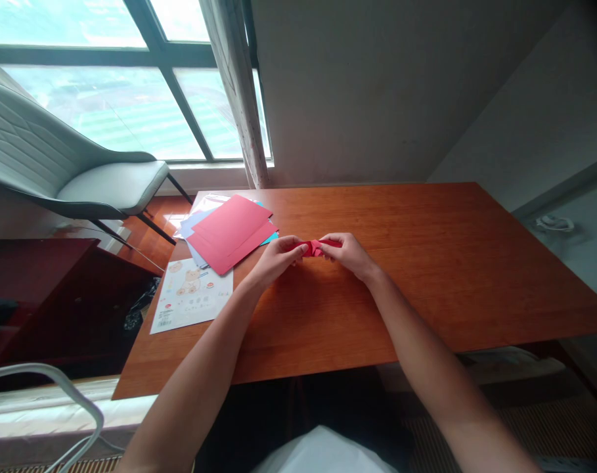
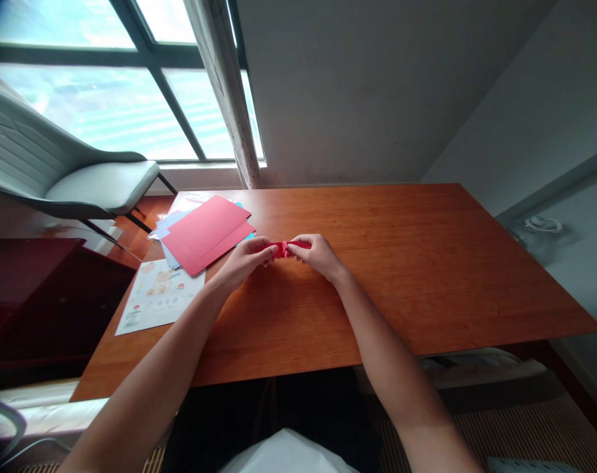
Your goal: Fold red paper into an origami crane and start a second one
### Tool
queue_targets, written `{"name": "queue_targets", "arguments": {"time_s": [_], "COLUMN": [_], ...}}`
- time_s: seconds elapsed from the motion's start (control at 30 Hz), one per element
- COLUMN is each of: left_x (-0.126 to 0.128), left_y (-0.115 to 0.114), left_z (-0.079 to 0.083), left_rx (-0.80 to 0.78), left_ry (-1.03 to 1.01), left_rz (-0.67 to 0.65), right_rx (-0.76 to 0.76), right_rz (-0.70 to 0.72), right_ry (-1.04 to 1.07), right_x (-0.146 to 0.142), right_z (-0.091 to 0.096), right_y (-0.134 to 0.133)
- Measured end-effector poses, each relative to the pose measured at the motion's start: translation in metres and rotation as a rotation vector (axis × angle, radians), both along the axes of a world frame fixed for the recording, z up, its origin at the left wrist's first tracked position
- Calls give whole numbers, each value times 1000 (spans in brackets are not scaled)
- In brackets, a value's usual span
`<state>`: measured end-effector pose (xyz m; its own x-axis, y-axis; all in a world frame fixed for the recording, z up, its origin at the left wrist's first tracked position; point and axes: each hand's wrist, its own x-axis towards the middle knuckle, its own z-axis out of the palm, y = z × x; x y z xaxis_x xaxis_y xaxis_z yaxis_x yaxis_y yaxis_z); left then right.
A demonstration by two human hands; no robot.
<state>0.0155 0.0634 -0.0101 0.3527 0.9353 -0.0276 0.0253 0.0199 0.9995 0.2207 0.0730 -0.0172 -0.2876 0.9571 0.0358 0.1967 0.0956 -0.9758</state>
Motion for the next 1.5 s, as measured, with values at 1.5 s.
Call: {"name": "queue_targets", "arguments": {"time_s": [1.5], "left_x": [4], "left_y": [-9], "left_z": [5], "left_rx": [-211], "left_ry": [-489], "left_rz": [-137], "right_rx": [-399], "right_rz": [155], "right_ry": [690], "right_x": [-18], "right_z": [12], "right_y": [-21]}}
